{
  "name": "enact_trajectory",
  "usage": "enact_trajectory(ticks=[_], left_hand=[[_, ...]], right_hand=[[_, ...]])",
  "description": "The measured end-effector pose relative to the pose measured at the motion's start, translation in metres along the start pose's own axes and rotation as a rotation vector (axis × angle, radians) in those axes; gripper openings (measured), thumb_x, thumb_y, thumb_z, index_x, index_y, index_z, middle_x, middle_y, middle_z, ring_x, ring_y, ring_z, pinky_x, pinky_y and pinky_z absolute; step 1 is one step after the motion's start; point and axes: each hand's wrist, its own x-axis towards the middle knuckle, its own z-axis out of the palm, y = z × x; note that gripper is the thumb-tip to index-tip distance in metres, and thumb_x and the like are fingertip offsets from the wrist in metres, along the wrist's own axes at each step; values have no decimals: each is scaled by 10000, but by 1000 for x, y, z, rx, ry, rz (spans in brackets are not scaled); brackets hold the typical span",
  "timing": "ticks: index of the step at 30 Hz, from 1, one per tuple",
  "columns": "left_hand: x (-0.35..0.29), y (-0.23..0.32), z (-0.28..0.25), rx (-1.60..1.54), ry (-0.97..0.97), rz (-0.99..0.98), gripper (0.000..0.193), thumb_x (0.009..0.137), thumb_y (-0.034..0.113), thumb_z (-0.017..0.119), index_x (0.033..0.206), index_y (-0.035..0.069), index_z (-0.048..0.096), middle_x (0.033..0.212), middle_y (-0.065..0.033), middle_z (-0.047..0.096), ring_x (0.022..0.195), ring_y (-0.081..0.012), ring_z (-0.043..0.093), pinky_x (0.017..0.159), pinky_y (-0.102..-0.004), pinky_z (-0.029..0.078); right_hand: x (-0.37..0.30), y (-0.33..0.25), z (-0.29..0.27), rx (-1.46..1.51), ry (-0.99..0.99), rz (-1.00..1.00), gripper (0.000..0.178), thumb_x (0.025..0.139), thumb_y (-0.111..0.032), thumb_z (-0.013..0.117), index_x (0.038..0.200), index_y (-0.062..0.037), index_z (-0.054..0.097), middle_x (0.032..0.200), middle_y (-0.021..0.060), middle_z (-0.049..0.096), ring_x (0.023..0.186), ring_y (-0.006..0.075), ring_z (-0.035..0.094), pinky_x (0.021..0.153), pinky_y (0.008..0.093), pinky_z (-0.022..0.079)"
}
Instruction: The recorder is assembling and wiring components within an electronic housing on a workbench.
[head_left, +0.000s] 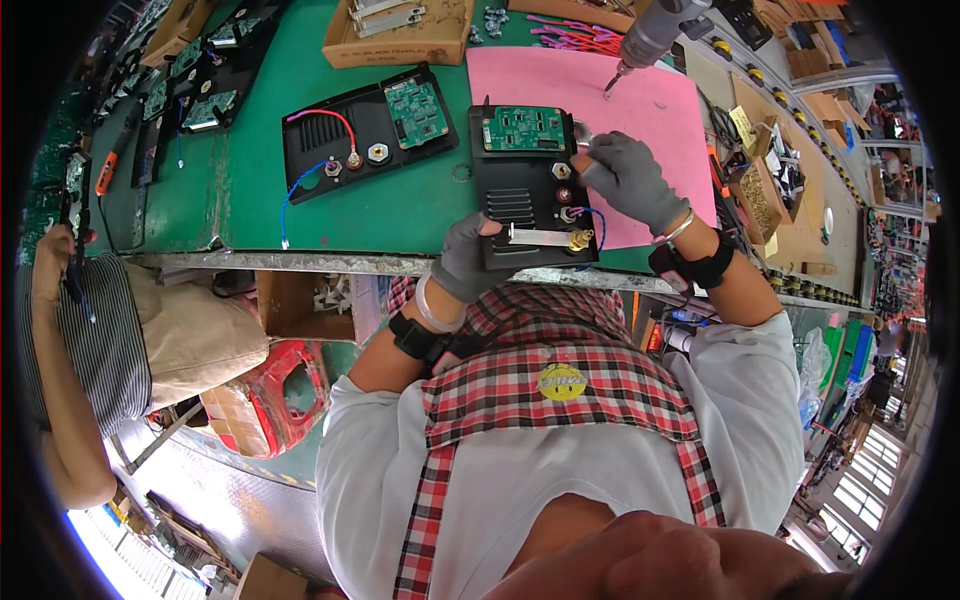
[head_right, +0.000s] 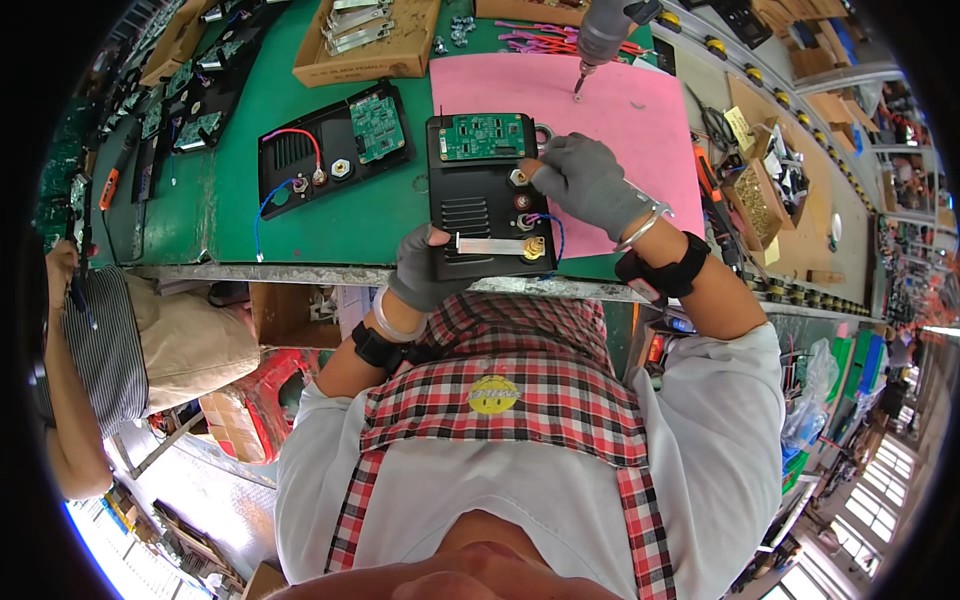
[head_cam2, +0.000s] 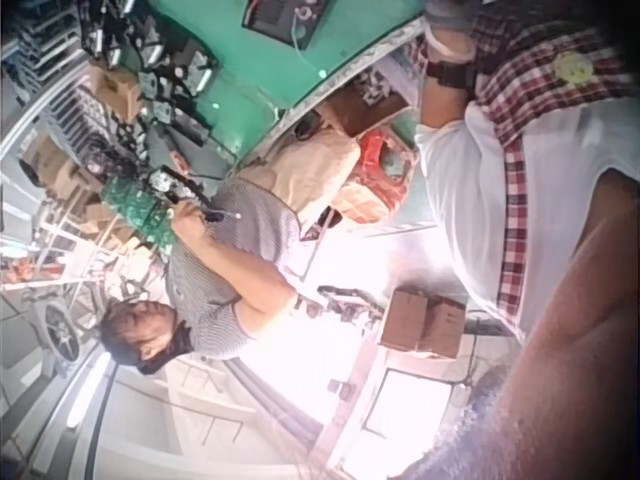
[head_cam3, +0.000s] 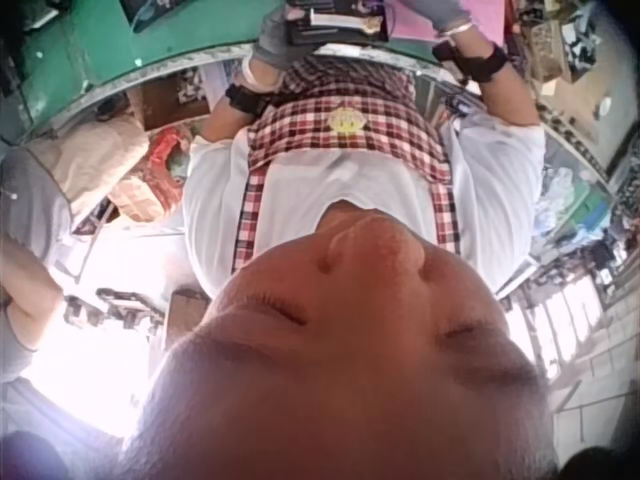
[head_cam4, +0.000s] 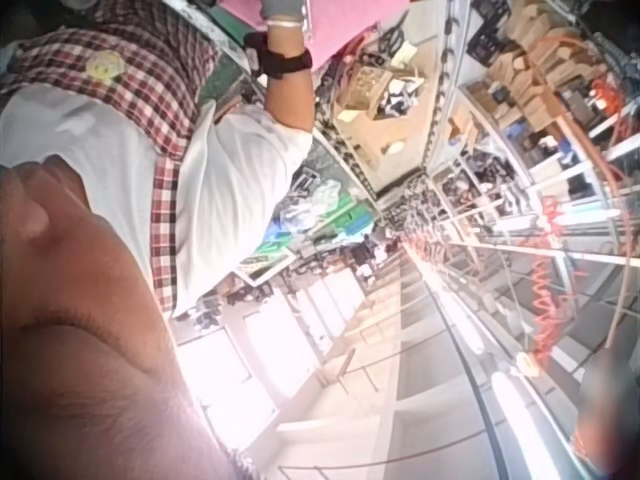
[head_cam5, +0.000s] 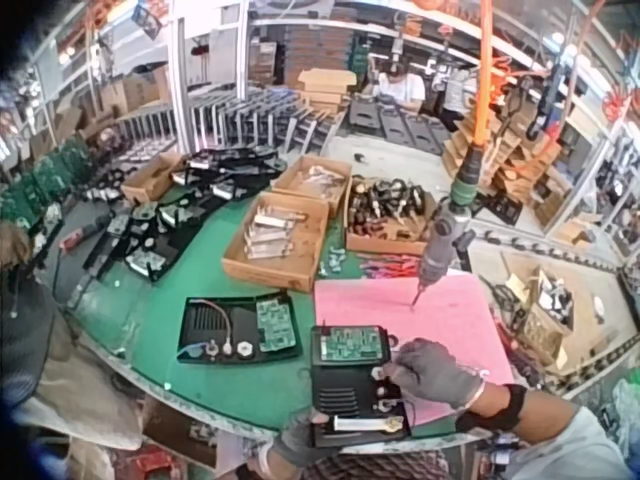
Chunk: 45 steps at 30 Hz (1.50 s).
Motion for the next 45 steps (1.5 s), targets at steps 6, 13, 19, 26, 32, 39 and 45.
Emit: enact_trajectory(ticks=[6, 13, 19, 26, 32, 39, 45], left_hand=[[1, 0, -6, 7, 2, -8, 575, 671, 213, 574, 1190, -6, 457, 1153, -162, 536, 1053, -303, 534, 954, -418, 402], [0, -2, -4, 12, 16, -9, 572, 671, 207, 578, 1192, 4, 459, 1148, -156, 540, 1045, -294, 540, 948, -415, 408], [2, -18, -64, 331, 150, 126, 555, 692, 196, 569, 1198, 5, 449, 1113, -159, 560, 1029, -304, 553, 919, -430, 431], [-3, -7, -2, 9, 133, 4, 647, 647, 191, 477, 1246, -37, 390, 1166, -209, 516, 1059, -354, 518, 989, -469, 367], [0, -6, -28, 536, 141, 166, 447, 787, 284, 443, 1147, 18, 461, 1159, -122, 535, 1023, -266, 549, 908, -378, 446], [0, -9, -17, 284, 230, 110, 583, 621, 278, 553, 1157, 56, 493, 1109, -116, 573, 998, -311, 558, 908, -451, 435], [-2, -8, -18, 274, 246, 99, 623, 571, 263, 556, 1156, 56, 496, 1091, -121, 582, 991, -323, 555, 908, -469, 417]], right_hand=[[-4, -2, 5, 20, 110, -57, 337, 833, -306, 515, 657, -41, 628, 698, 127, 577, 728, 291, 542, 666, 383, 431], [-7, 2, 2, 91, 62, -120, 135, 750, -201, 636, 769, -67, 640, 746, 90, 589, 739, 257, 543, 632, 342, 439], [-10, 2, 2, 57, -143, -165, 133, 697, -226, 645, 746, -104, 621, 809, 58, 585, 806, 239, 540, 709, 375, 424], [-8, -5, 21, -195, -134, -104, 238, 687, -316, 624, 835, -131, 645, 804, 83, 578, 848, 282, 544, 717, 417, 438], [-11, 9, 19, -49, -153, -175, 185, 695, -293, 604, 724, -110, 610, 781, 41, 599, 780, 231, 578, 692, 377, 452], [-3, 7, 14, -68, -233, -159, 175, 723, -296, 605, 760, -127, 624, 804, 40, 603, 809, 234, 583, 687, 385, 460], [-6, 3, 22, -23, -181, -142, 230, 701, -298, 617, 858, -132, 643, 791, 63, 627, 788, 264, 593, 670, 402, 471]])
